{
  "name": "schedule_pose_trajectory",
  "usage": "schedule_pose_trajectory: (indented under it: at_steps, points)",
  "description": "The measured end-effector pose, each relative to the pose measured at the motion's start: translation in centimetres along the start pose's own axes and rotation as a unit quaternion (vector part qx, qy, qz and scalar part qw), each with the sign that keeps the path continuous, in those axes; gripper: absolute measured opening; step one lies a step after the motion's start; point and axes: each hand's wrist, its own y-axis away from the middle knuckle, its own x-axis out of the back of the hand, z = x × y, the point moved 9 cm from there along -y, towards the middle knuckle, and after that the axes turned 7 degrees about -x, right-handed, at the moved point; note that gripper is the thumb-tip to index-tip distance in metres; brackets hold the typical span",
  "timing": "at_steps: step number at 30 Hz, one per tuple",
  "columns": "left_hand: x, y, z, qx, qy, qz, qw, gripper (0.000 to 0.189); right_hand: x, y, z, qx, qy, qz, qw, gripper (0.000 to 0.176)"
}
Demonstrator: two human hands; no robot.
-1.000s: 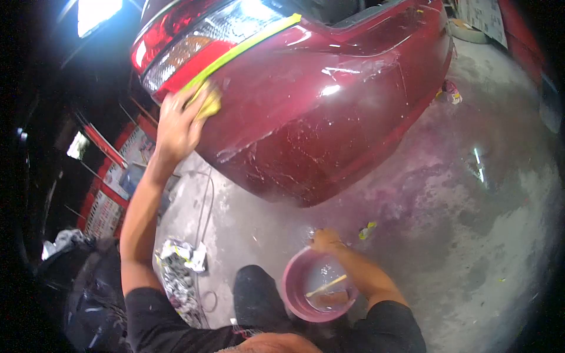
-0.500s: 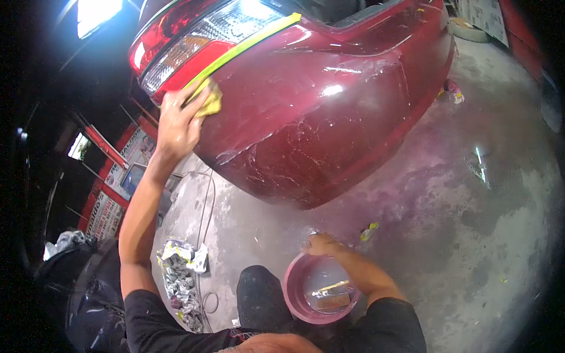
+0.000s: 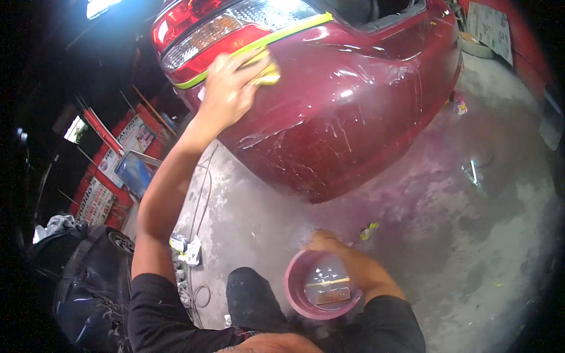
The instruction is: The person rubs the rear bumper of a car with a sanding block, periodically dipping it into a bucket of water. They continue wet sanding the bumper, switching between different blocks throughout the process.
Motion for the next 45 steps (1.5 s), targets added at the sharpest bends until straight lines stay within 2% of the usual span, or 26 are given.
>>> schedule_pose_trajectory:
  at_steps: [2, 4, 5, 6, 8, 10, 11, 13, 15, 16, 18, 19, 20, 22, 26, 27, 28, 30, 32, 34, 37, 38, 40, 41, 43, 45]
  points:
    - [-1.8, -2.7, 0.1, 0.026, -0.036, -0.017, 0.999, 0.043, -0.4, 0.1, 0.0, 0.004, -0.005, 0.0, 1.0, 0.065]
    - [-1.1, -1.4, 0.2, 0.028, -0.031, -0.036, 0.999, 0.045, -0.4, -0.2, 0.6, -0.05, -0.054, -0.025, 0.997, 0.067]
    - [-0.9, -0.9, 0.4, 0.031, -0.026, -0.045, 0.998, 0.046, -0.2, -0.4, 0.1, -0.018, -0.007, -0.003, 1.0, 0.067]
    - [0.3, 1.3, 0.8, 0.034, -0.025, -0.04, 0.998, 0.046, -0.1, -0.2, 0.4, -0.022, -0.003, -0.003, 1.0, 0.067]
    - [2.5, 6.8, 2.2, -0.018, 0.047, -0.052, 0.997, 0.048, 0.1, -0.4, 0.1, -0.01, 0.046, -0.017, 0.999, 0.068]
    - [2.1, 6.1, 2.6, -0.014, 0.04, -0.035, 0.998, 0.048, 0.0, -1.0, 0.3, -0.029, 0.04, 0.009, 0.999, 0.068]
    - [1.7, 6.0, 3.2, -0.002, 0.036, -0.015, 0.999, 0.048, -0.6, -1.5, 0.9, -0.044, 0.041, -0.02, 0.998, 0.067]
    - [-1.2, 0.5, 2.4, 0.008, 0.038, 0.003, 0.999, 0.046, -0.9, -1.5, 1.5, -0.066, 0.038, -0.045, 0.996, 0.066]
    - [-3.4, -3.2, 1.2, -0.013, 0.081, -0.013, 0.997, 0.042, -0.8, -2.0, 1.2, 0.0, 0.012, 0.038, 0.999, 0.063]
    - [-3.8, -3.8, 1.2, -0.021, 0.098, -0.02, 0.995, 0.041, -0.4, -1.5, 0.5, -0.002, 0.0, 0.04, 0.999, 0.063]
    - [-3.0, -1.8, 2.0, -0.017, 0.087, -0.011, 0.996, 0.042, 0.0, -0.2, 0.8, -0.082, -0.061, -0.013, 0.995, 0.061]
    - [-1.8, -0.9, 2.4, -0.009, 0.068, 0.018, 0.998, 0.042, 0.7, 0.3, 0.3, -0.09, -0.013, -0.018, 0.996, 0.063]
    - [-0.8, 1.5, 3.0, 0.002, 0.056, 0.016, 0.998, 0.045, 0.3, 0.5, 0.9, -0.094, -0.015, -0.02, 0.995, 0.063]
    - [0.6, 4.8, 3.1, 0.025, 0.031, 0.01, 0.999, 0.049, -0.4, -0.5, 0.7, -0.024, 0.029, -0.012, 0.999, 0.064]
    - [-2.9, -2.7, 3.5, -0.015, 0.037, 0.02, 0.999, 0.039, -2.5, -4.0, 2.4, -0.029, 0.079, 0.039, 0.996, 0.065]
    - [-4.9, -5.3, 2.9, -0.05, 0.047, 0.055, 0.996, 0.035, -3.0, -4.9, 2.7, -0.004, 0.056, 0.038, 0.998, 0.065]
    - [-6.7, -7.4, 2.6, -0.008, 0.023, -0.017, 1.0, 0.035, -3.8, -4.8, 3.0, 0.019, 0.032, 0.032, 0.999, 0.065]
    - [-7.9, -8.4, 2.7, -0.03, 0.027, 0.011, 0.999, 0.039, -2.1, -3.6, 2.2, 0.016, 0.033, 0.021, 0.999, 0.065]
    - [-4.3, -4.0, 5.0, -0.034, 0.067, 0.014, 0.997, 0.046, -1.2, -0.8, 0.7, 0.019, 0.036, -0.001, 0.999, 0.065]
    - [-1.6, 2.1, 7.4, -0.021, 0.063, -0.028, 0.997, 0.054, 0.6, 0.4, 0.7, -0.047, -0.022, -0.001, 0.999, 0.06]
    - [-2.4, 0.2, 7.6, -0.012, 0.035, -0.039, 0.999, 0.056, -0.7, -1.4, 1.0, -0.019, -0.012, 0.016, 1.0, 0.056]
    - [-3.5, -2.4, 7.5, -0.028, 0.046, -0.008, 0.999, 0.053, -0.3, -1.5, 1.4, -0.023, -0.012, 0.021, 0.999, 0.056]
    - [-6.2, -6.1, 6.2, -0.041, 0.095, -0.02, 0.994, 0.046, 0.8, 0.7, 0.1, -0.041, -0.024, -0.012, 0.999, 0.056]
    - [-7.4, -7.3, 5.7, -0.018, 0.08, -0.055, 0.995, 0.046, 0.7, 1.0, -0.4, -0.04, -0.029, -0.017, 0.999, 0.056]
    - [-7.3, -6.9, 5.3, 0.007, 0.062, -0.086, 0.994, 0.045, 1.6, 1.3, -1.1, -0.01, -0.004, -0.012, 1.0, 0.066]
    - [-4.7, -4.4, 7.1, -0.021, 0.047, -0.026, 0.998, 0.046, -3.2, -3.4, 1.9, -0.017, 0.028, -0.016, 0.999, 0.067]
